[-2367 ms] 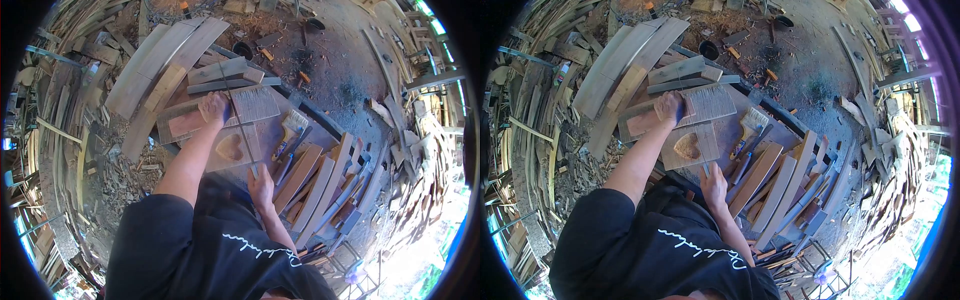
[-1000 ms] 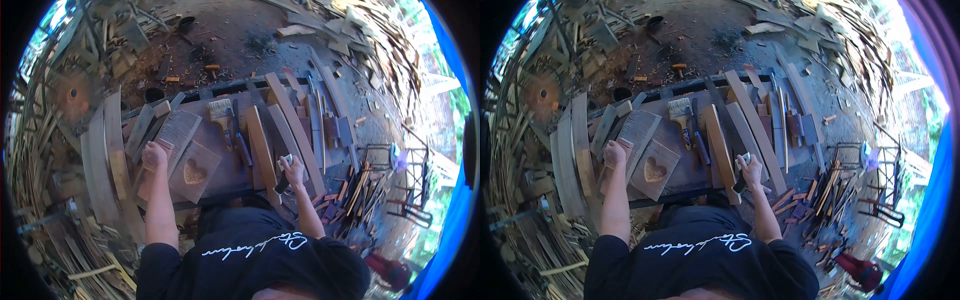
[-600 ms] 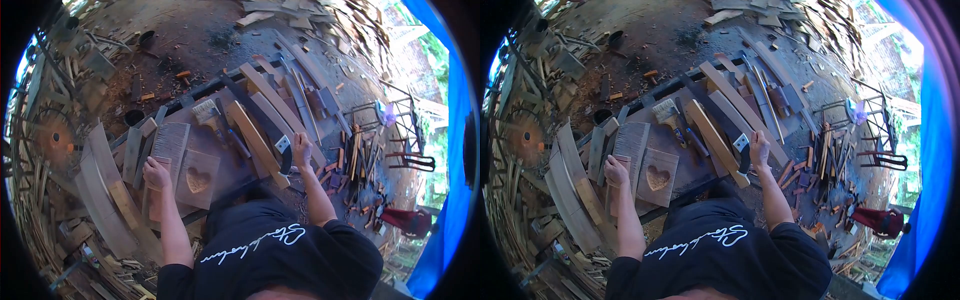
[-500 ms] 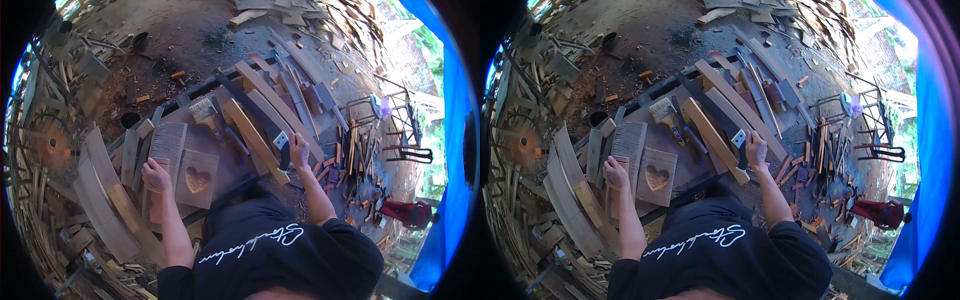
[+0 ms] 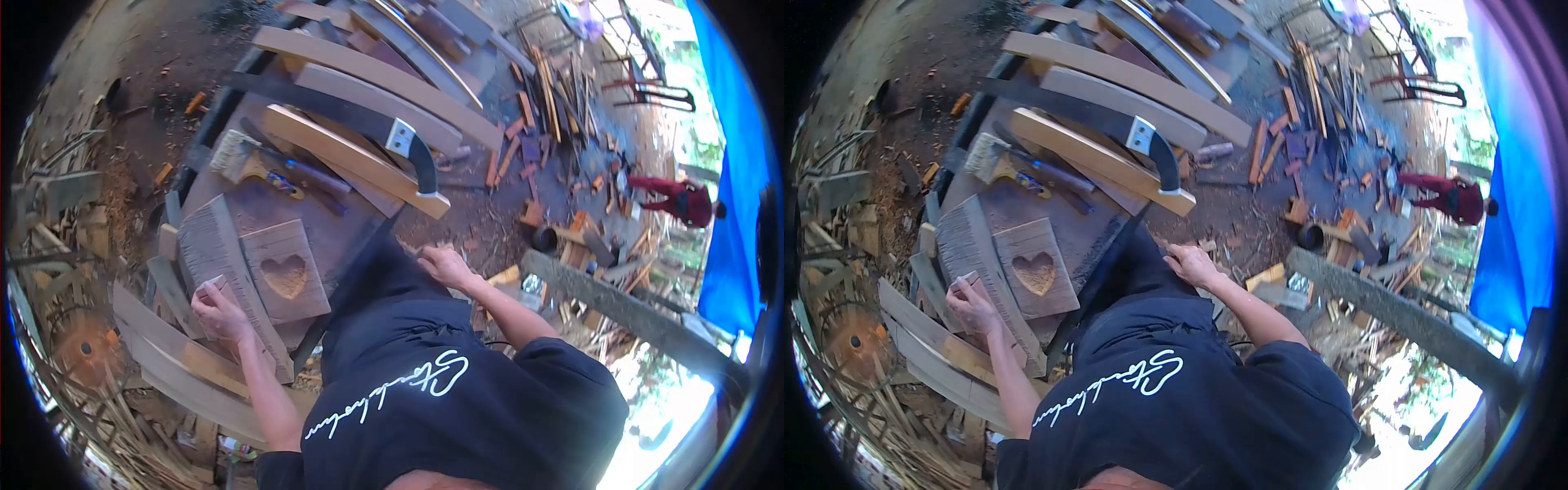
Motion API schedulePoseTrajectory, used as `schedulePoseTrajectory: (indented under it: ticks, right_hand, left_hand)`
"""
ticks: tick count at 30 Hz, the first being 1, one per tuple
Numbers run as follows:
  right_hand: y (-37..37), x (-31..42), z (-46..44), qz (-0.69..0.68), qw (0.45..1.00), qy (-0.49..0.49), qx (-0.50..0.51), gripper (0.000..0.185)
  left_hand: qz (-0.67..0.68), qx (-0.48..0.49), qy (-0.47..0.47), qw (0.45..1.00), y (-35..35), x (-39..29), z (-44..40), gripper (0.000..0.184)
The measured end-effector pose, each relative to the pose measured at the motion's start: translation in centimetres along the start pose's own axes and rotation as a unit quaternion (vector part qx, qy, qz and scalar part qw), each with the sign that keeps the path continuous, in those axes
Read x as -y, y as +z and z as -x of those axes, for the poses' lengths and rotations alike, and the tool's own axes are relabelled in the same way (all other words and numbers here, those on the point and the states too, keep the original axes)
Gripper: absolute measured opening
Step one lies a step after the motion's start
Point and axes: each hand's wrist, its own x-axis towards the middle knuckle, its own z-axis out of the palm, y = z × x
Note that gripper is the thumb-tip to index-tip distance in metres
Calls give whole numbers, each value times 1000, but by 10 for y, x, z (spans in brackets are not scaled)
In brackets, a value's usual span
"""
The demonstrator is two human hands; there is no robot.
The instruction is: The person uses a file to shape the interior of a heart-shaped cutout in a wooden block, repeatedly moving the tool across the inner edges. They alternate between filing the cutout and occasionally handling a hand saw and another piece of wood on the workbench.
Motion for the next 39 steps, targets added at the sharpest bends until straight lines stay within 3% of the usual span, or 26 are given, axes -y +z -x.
schedulePoseTrajectory:
  ticks: [2,7,10,17,23,29,31,33,36,39]
  right_hand:
    - [28,-22,7,-47,994,57,75,27]
    - [58,-16,-9,-72,981,121,136,40]
    - [79,-17,-20,-52,987,62,141,50]
    - [97,-9,-50,-20,988,4,154,46]
    - [132,-26,-76,19,981,-58,182,42]
    - [181,-7,-88,178,921,-226,263,24]
    - [202,-4,-71,180,876,-405,189,19]
    - [227,1,-47,133,883,-418,168,17]
    - [239,13,-24,147,868,-406,244,18]
    - [233,-1,-16,115,899,-357,228,23]
  left_hand:
    - [-17,31,-17,999,-6,-6,0,53]
    - [16,59,-21,998,-5,-6,0,58]
    - [47,64,-17,997,-3,11,-5,68]
    - [21,27,-37,999,-1,5,1,74]
    - [74,24,-37,996,1,13,3,68]
    - [24,-18,11,1000,9,27,-7,73]
    - [22,-21,25,999,16,37,-20,76]
    - [-18,-19,29,999,10,26,-17,79]
    - [-18,-4,50,999,-1,2,0,79]
    - [-3,-13,113,994,20,40,-23,80]
